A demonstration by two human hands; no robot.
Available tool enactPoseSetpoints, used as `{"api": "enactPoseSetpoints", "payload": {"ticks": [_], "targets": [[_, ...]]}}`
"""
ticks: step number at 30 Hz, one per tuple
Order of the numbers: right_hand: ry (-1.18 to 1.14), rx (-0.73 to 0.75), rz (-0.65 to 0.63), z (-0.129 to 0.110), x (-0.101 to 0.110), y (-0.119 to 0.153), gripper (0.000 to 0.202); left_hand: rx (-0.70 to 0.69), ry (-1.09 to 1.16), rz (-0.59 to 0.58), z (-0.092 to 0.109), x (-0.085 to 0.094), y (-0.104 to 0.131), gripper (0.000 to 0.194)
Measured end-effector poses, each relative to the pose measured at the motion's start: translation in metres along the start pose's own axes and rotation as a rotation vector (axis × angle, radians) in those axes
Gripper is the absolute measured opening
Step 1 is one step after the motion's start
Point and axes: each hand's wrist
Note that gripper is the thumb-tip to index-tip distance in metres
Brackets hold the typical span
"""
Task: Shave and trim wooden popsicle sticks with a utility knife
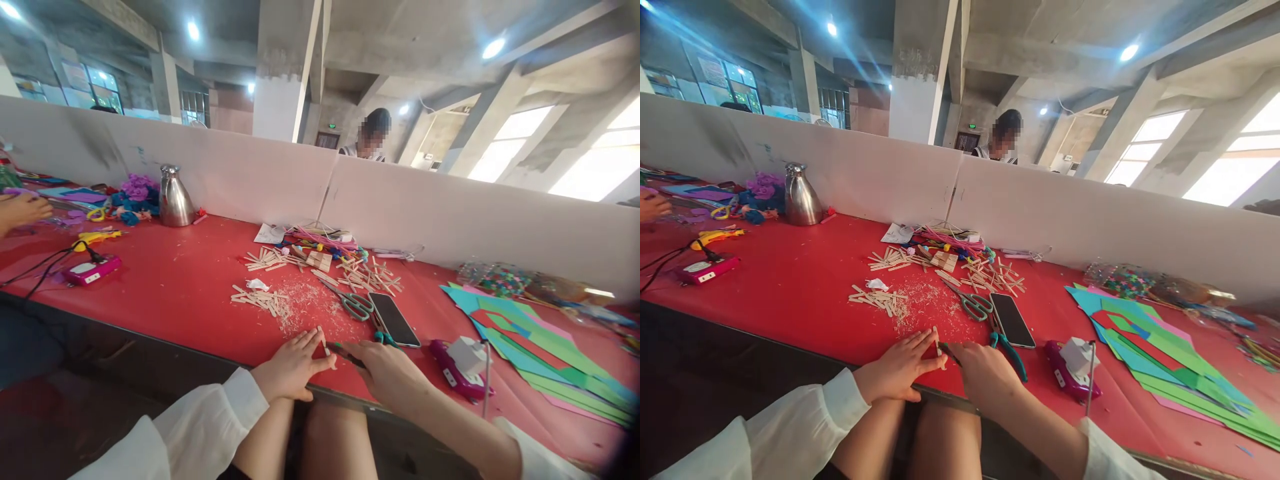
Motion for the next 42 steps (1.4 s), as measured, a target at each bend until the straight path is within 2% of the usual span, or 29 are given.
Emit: {"api": "enactPoseSetpoints", "payload": {"ticks": [5, 11, 16, 20, 22, 25, 27, 30, 34, 37, 39, 42], "targets": [[-0.036, -0.059, 0.026, -0.001, -0.009, 0.002, 0.042, -0.023, 0.008, 0.032, -0.001, -0.002, 0.000, 0.093], [0.171, 0.005, 0.026, -0.014, -0.029, 0.008, 0.058, -0.035, 0.009, 0.038, 0.002, 0.003, 0.003, 0.090], [0.270, 0.065, 0.085, -0.023, -0.043, 0.014, 0.049, -0.021, 0.006, 0.032, 0.003, 0.004, 0.003, 0.084], [0.245, 0.027, 0.154, -0.019, -0.049, 0.013, 0.049, -0.021, -0.004, 0.036, 0.000, -0.001, 0.001, 0.088], [0.186, -0.009, 0.191, -0.009, -0.050, 0.011, 0.050, -0.010, 0.012, 0.028, -0.002, -0.004, 0.000, 0.091], [0.002, -0.080, 0.288, 0.009, -0.057, 0.007, 0.040, 0.014, 0.030, 0.016, -0.002, -0.008, -0.003, 0.096], [-0.276, -0.118, 0.373, 0.018, -0.065, 0.007, 0.037, 0.026, 0.029, 0.003, 0.000, -0.008, -0.004, 0.096], [-0.557, -0.078, 0.402, 0.022, -0.080, 0.011, 0.040, 0.024, 0.032, -0.056, 0.000, -0.002, -0.002, 0.102], [-0.683, -0.095, 0.466, 0.017, -0.097, 0.021, 0.040, 0.023, 0.126, -0.107, -0.009, 0.013, 0.002, 0.117], [-0.689, -0.100, 0.518, 0.010, -0.107, 0.024, 0.039, 0.021, 0.201, -0.035, -0.017, 0.025, 0.002, 0.085], [-0.644, -0.107, 0.498, 0.004, -0.112, 0.023, 0.037, 0.042, 0.205, 0.003, -0.020, 0.030, -0.001, 0.060], [-0.548, -0.113, 0.448, -0.004, -0.116, 0.021, 0.037, 0.096, 0.193, 0.054, -0.019, 0.031, -0.005, 0.050]]}}
Point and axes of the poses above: each hand's wrist, its own y-axis away from the middle knuckle, its own x-axis out of the back of the hand, z = x × y, and after that the axes turned 15 degrees about -z, right-handed
